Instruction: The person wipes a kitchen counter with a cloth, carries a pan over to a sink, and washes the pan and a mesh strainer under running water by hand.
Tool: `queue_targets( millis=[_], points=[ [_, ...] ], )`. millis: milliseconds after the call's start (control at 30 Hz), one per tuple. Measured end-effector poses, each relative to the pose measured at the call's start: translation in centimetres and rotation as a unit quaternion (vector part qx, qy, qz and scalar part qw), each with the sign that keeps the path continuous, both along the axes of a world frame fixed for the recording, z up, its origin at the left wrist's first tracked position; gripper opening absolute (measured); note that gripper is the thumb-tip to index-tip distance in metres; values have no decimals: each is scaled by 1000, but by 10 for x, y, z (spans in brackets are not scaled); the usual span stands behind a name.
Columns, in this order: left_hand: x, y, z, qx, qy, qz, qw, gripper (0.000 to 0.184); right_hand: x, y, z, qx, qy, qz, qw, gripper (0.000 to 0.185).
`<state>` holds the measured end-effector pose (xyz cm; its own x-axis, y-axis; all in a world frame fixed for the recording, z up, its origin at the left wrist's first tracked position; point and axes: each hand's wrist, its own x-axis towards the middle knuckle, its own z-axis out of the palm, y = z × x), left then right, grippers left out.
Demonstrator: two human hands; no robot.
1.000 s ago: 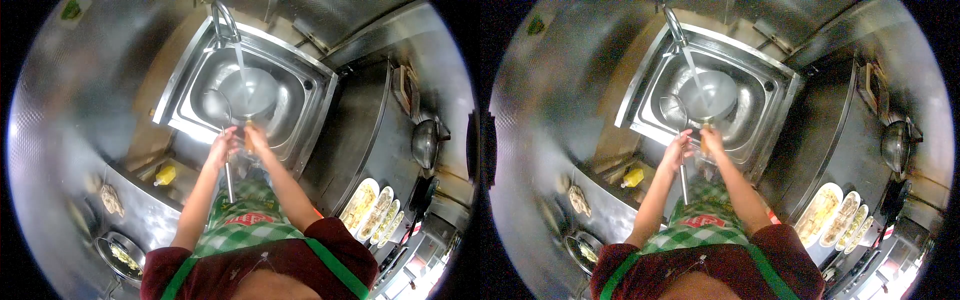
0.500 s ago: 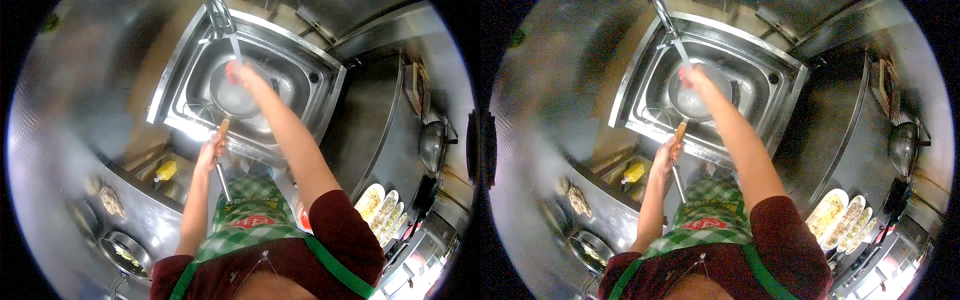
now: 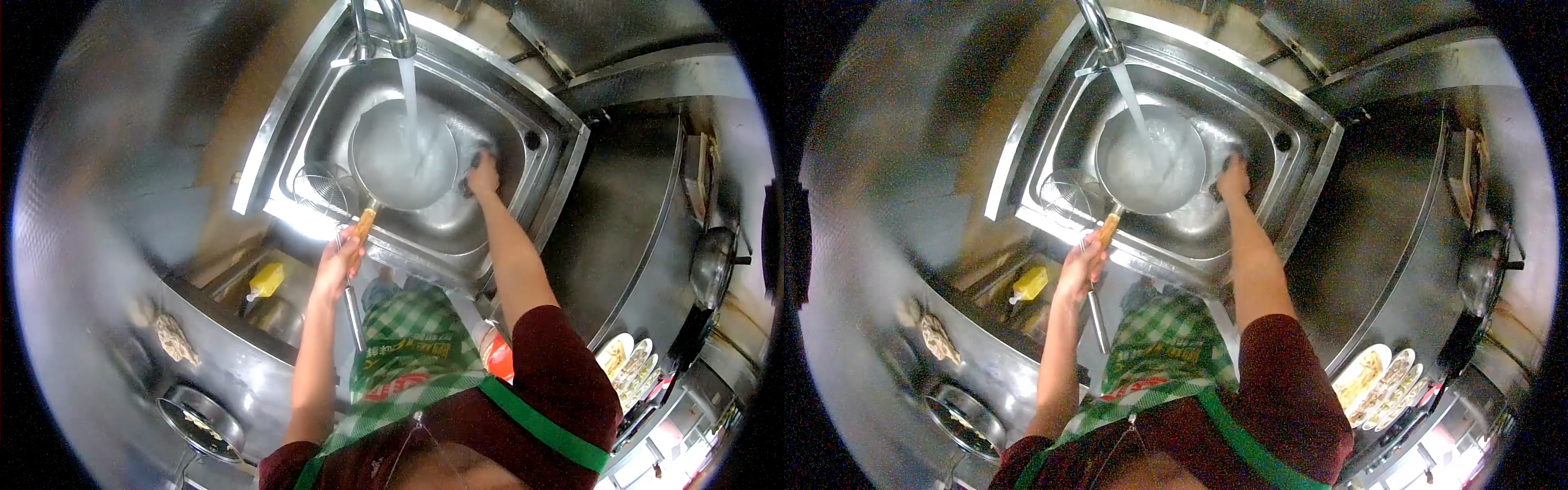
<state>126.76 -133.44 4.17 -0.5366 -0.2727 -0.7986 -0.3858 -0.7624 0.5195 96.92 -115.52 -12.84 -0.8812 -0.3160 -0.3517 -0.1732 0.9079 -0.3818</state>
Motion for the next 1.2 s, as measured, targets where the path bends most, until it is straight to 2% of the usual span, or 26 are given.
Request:
queue_targets(
  millis=[33, 67, 100, 167, 233, 300, 333, 367, 433, 467, 500, 567, 600, 633, 667, 700, 733, 767, 833, 933, 1000, 1067, 1133, 1200],
  points=[
    [-1, -2, 0, -10, -3, -11, 1000, 36, -9, -9, 30, -54, -9, -79, 995, 65],
    [-1, -3, -1, -18, -7, -20, 1000, 35, -14, -15, 41, -96, 66, -40, 992, 64],
    [-1, -3, -2, -25, -12, -28, 999, 34, -17, -29, 60, -107, 43, -49, 992, 61],
    [0, -4, -7, -21, -13, -26, 999, 34, -6, -59, 84, -166, 170, 80, 968, 54],
    [-2, -7, -9, -30, -18, -35, 999, 34, 18, -101, 83, -133, 71, 117, 982, 52],
    [-5, -9, -6, -49, -29, -55, 997, 36, 44, -139, 28, -250, -43, 128, 959, 50],
    [-8, -10, -5, -60, -27, -74, 995, 36, 54, -163, 35, -308, -258, -35, 915, 51],
    [-8, -12, -5, -70, -28, -93, 993, 37, 63, -183, 51, -340, -455, -196, 799, 51],
    [-6, -16, -3, -102, -49, -118, 987, 39, 78, -200, 61, -365, -484, -237, 759, 51],
    [-7, -18, -3, -125, -61, -125, 982, 39, 85, -190, 64, -404, -563, -234, 683, 44],
    [-8, -20, -2, -148, -72, -132, 977, 40, 94, -172, 64, -377, -550, -126, 734, 41],
    [-6, -31, -3, -164, -67, -145, 973, 42, 99, -125, 48, -307, -497, 98, 806, 36],
    [-2, -36, -6, -164, -43, -144, 975, 42, 75, -99, 20, -208, -451, 309, 811, 34],
    [1, -40, -9, -167, -21, -142, 976, 43, 44, -82, -5, -99, -380, 505, 768, 33],
    [0, -42, -7, -163, -29, -150, 975, 43, 21, -78, 7, 39, -141, 530, 835, 30],
    [0, -42, -3, -157, -40, -159, 974, 44, 5, -80, 19, 171, 106, 513, 835, 27],
    [-3, -44, -2, -155, -48, -168, 972, 44, -28, -101, -7, 74, 233, 594, 766, 20],
    [-3, -46, -5, -154, -45, -167, 973, 42, -56, -117, -31, -24, 352, 652, 671, 14],
    [-1, -51, -11, -149, -41, -166, 974, 39, -58, -149, 7, -92, 395, 668, 624, 13],
    [1, -47, -7, -153, -41, -131, 979, 40, -34, -129, 16, 18, 167, 598, 783, 17],
    [-5, -47, -4, -149, -49, -106, 982, 39, 28, -98, 4, 60, 87, 407, 907, 28],
    [-7, -46, -5, -140, -47, -86, 985, 38, 84, -100, 20, 53, -38, 325, 944, 39],
    [-9, -45, -6, -139, -61, -96, 984, 39, 109, -133, 14, -25, -231, 160, 959, 37],
    [-6, -52, -7, -139, -83, -127, 979, 40, 103, -169, 16, -199, -438, 38, 876, 41]
  ],
)
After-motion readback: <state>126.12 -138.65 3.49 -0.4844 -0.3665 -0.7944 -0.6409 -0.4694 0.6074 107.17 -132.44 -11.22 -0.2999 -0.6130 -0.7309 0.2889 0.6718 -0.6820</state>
